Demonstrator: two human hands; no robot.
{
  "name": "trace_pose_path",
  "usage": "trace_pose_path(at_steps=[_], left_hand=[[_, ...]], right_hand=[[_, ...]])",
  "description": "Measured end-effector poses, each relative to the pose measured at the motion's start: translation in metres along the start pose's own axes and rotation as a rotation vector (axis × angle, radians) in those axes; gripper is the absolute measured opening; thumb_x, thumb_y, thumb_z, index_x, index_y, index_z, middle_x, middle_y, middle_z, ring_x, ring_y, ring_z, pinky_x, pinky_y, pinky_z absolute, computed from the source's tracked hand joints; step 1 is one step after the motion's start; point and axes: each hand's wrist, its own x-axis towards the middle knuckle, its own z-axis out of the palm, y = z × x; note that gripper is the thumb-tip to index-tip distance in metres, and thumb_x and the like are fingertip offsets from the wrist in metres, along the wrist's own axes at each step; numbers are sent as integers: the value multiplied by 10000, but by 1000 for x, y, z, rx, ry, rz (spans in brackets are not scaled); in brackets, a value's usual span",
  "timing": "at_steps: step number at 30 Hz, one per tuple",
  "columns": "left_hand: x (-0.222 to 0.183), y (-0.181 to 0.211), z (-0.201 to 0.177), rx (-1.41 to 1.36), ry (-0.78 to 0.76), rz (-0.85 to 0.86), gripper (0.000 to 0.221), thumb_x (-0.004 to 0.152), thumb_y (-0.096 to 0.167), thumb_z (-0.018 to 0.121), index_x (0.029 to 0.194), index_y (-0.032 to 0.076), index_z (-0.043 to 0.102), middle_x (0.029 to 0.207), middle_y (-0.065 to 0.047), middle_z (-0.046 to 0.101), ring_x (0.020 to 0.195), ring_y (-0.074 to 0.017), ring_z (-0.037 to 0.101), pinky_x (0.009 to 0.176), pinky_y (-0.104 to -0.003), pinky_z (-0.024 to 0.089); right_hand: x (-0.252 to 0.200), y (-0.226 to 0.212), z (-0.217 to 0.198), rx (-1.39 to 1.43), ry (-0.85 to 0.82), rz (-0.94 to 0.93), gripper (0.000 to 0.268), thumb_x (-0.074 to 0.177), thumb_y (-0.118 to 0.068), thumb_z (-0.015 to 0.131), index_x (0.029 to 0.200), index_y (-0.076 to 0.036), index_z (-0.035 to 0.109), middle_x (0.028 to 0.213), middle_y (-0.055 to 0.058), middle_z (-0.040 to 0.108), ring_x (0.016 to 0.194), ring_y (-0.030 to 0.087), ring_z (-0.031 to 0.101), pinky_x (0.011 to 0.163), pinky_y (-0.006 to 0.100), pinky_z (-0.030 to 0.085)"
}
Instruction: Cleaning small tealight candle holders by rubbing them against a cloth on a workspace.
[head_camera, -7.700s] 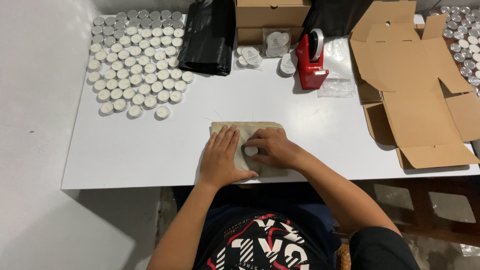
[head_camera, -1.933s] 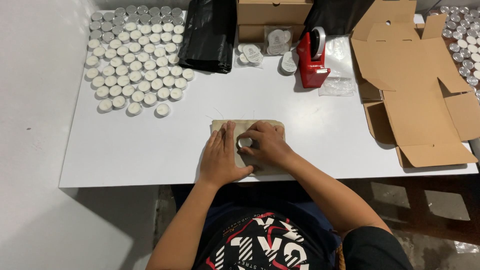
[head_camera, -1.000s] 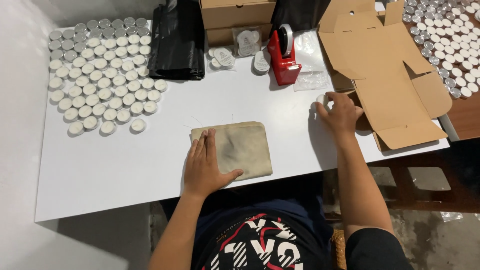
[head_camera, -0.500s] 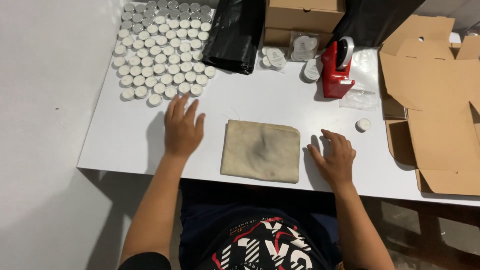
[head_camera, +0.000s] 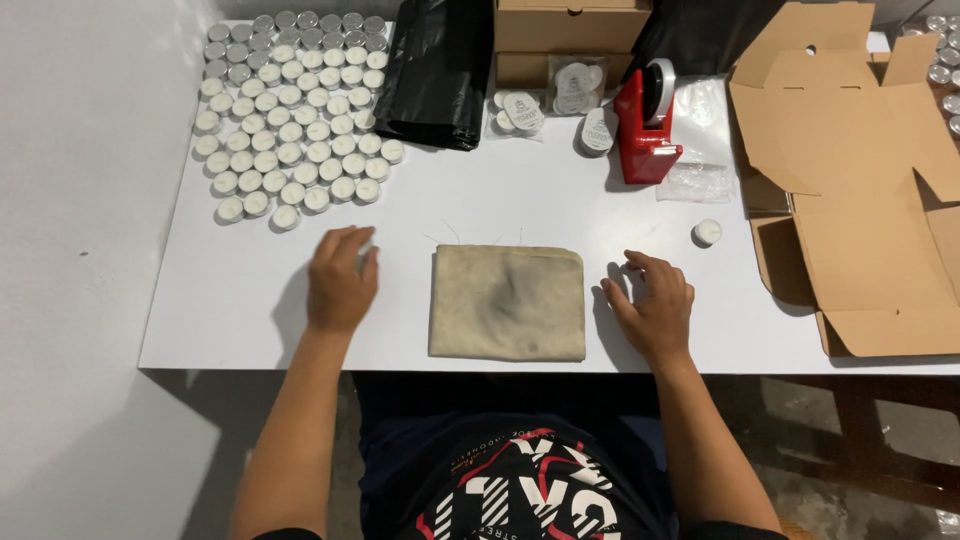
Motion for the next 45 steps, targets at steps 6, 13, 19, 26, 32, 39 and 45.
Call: trace_pose_path(at_steps=[6, 13, 19, 26, 32, 39, 45], left_hand=[[-13, 138, 26, -523, -399, 140, 438, 842, -7, 725, 1263, 83, 645, 1171, -122, 646, 1045, -359, 707, 865, -423, 608], [-32, 134, 29, -205, -317, 213, 738, 813, 391, 820, 1408, 54, 542, 1353, -184, 574, 1345, -434, 495, 1116, -574, 383], [-39, 132, 18, -12, -444, 55, 972, 739, 526, 820, 1482, 22, 447, 1461, -189, 527, 1421, -384, 429, 1200, -572, 264], [-38, 136, 14, -10, -480, -1, 1025, 736, 584, 789, 1508, 25, 413, 1503, -185, 500, 1448, -351, 405, 1221, -563, 224], [-40, 133, 19, -7, -455, -4, 1055, 712, 633, 783, 1505, 40, 421, 1506, -161, 502, 1457, -326, 402, 1226, -543, 220], [-38, 134, 15, -16, -489, -20, 1034, 732, 627, 778, 1505, 40, 420, 1505, -174, 500, 1458, -333, 400, 1228, -546, 213], [-41, 130, 21, -19, -460, -5, 1066, 669, 525, 829, 1519, 36, 408, 1511, -168, 500, 1463, -334, 394, 1228, -546, 216]], right_hand=[[2, 2, 2, -1, -5, -27, 454, 906, -431, 783, 1279, -207, 656, 1070, -28, 703, 1017, 210, 660, 883, 381, 452], [5, -34, -2, 293, -174, -114, 408, 878, -313, 807, 1243, -192, 672, 1051, 15, 738, 988, 249, 691, 899, 399, 510], [25, -108, -1, 239, -482, -534, 399, 865, -97, 772, 1252, -56, 685, 1170, 169, 703, 1077, 352, 699, 954, 470, 535], [35, -99, 35, 181, -673, -558, 381, 858, -238, 785, 1192, -69, 713, 1105, 128, 650, 1050, 328, 674, 950, 423, 557], [21, -90, 55, 192, -506, -473, 456, 781, -389, 869, 1057, -72, 693, 924, 103, 615, 890, 320, 671, 821, 429, 560], [42, -109, 26, 211, -720, -508, 316, 881, -251, 779, 1142, -78, 739, 1037, 132, 673, 962, 314, 703, 852, 400, 585], [18, -86, 71, 16, -172, -744, 396, 855, -468, 788, 904, -91, 679, 782, 47, 538, 694, 234, 627, 620, 358, 539]])
